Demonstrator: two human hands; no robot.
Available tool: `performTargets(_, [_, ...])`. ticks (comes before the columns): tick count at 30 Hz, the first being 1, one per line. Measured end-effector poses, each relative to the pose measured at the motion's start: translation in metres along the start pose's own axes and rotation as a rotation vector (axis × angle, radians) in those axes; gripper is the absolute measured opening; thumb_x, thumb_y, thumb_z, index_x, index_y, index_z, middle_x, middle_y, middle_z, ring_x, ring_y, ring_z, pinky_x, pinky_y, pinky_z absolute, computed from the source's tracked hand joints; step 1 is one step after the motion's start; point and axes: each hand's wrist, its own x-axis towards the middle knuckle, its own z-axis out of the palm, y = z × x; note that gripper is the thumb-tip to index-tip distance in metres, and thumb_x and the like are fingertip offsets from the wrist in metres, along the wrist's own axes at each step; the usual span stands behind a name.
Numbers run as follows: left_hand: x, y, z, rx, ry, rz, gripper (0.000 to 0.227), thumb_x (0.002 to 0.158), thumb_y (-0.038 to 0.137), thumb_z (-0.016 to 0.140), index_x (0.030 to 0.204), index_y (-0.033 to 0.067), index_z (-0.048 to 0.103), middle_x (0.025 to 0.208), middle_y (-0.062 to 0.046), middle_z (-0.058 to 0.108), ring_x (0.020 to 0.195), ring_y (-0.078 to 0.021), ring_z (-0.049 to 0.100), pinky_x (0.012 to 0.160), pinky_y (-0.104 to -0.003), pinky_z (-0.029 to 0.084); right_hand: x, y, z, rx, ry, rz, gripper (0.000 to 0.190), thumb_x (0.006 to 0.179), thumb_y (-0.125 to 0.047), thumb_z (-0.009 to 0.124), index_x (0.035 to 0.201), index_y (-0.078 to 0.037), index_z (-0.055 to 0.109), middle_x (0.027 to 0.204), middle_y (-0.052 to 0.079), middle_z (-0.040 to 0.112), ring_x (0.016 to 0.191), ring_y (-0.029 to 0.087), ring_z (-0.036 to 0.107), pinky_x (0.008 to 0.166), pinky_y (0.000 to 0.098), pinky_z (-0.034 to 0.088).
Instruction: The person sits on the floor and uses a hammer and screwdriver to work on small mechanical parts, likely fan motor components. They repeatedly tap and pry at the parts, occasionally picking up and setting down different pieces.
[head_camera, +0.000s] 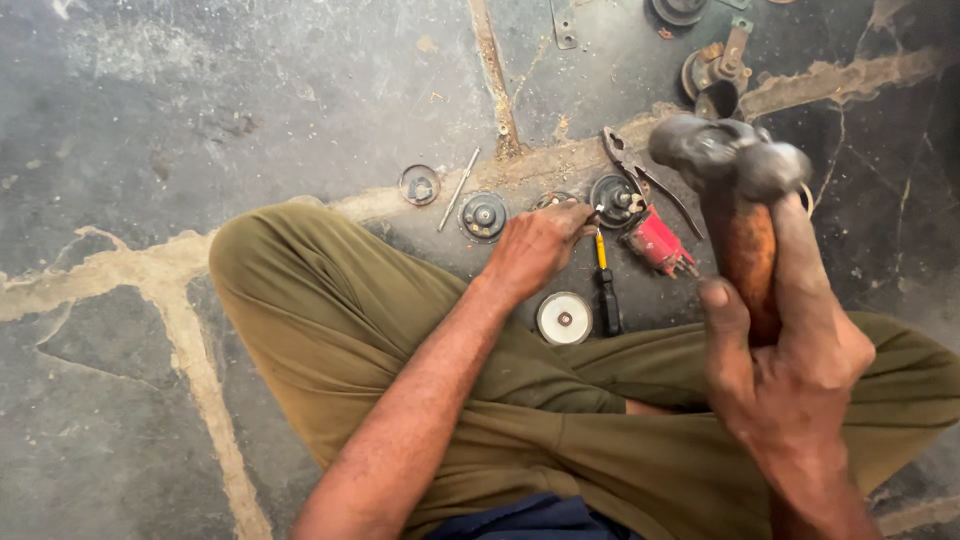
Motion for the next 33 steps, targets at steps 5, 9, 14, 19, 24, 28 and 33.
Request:
performTargets(5, [0.003,0.004,-0.002,-0.004,0.099,0.064,0.022,0.097,0.016,0.060,0.116,0.0098,0.068,0.106,-0.016,0.072,0.091,-0.0393,0.070,0.075,-0.050,0.056,0.019,-0.004,0.020,-0.135,-0.259,0.010,0.061,0.098,-0.015,0.071,0.155,-0.010,0.051,0.119,0.024,0.074,0.098,0.037,0.075,0.081,0.0435,0.059])
performTargets(9, [-0.003,0.002,0.001,0.007,0.027,-0.013,0.014,0.100,0.021,0.063,0.104,0.0098,0.069,0.096,-0.018,0.072,0.093,-0.0404,0.070,0.075,-0.052,0.054,0.011,0.001,0.015,-0.092,-0.193,0.039,0.060,0.104,-0.017,0.069,0.160,-0.011,0.047,0.117,0.024,0.072,0.095,0.035,0.074,0.079,0.0442,0.059])
performTargets(14, [0.002,0.003,0.001,0.001,0.047,0.018,0.014,0.098,0.021,0.063,0.105,0.0091,0.067,0.093,-0.019,0.071,0.087,-0.0420,0.069,0.071,-0.053,0.053,0.007,0.008,0.013,0.041,-0.065,0.139,0.055,0.104,-0.021,0.066,0.155,-0.016,0.046,0.109,0.019,0.073,0.083,0.033,0.073,0.072,0.0453,0.058])
performTargets(19, [0.001,0.004,0.008,0.004,0.070,0.007,0.017,0.097,0.022,0.063,0.107,0.0099,0.068,0.090,-0.019,0.071,0.082,-0.0420,0.069,0.068,-0.054,0.052,0.020,0.018,0.031,-0.268,-0.422,0.129,0.063,0.096,-0.023,0.075,0.154,-0.018,0.053,0.099,0.023,0.074,0.080,0.043,0.071,0.066,0.0515,0.055])
performTargets(24, [0.000,-0.004,0.010,0.016,0.067,-0.001,0.016,0.098,0.025,0.065,0.101,0.0093,0.067,0.089,-0.019,0.071,0.086,-0.0419,0.069,0.068,-0.053,0.052,0.005,0.005,0.018,0.012,-0.080,0.035,0.054,0.109,-0.020,0.066,0.159,-0.015,0.046,0.123,0.025,0.069,0.103,0.040,0.073,0.084,0.0457,0.058])
performTargets(28, [0.001,-0.003,0.005,0.048,0.061,0.007,0.012,0.098,0.019,0.062,0.103,0.0091,0.067,0.090,-0.019,0.071,0.085,-0.0419,0.069,0.071,-0.053,0.053,0.016,-0.001,0.020,0.010,-0.085,-0.013,0.056,0.108,-0.018,0.065,0.159,-0.007,0.045,0.131,0.027,0.068,0.109,0.039,0.073,0.087,0.0421,0.058])
performTargets(33, [0.004,0.000,0.003,0.026,0.103,0.044,0.018,0.095,0.022,0.065,0.106,0.0086,0.069,0.089,-0.020,0.071,0.083,-0.0434,0.068,0.067,-0.054,0.052,0.036,-0.003,0.005,-0.160,-0.302,0.127,0.057,0.103,-0.021,0.068,0.157,-0.011,0.050,0.125,0.025,0.071,0.102,0.040,0.073,0.081,0.0456,0.058])
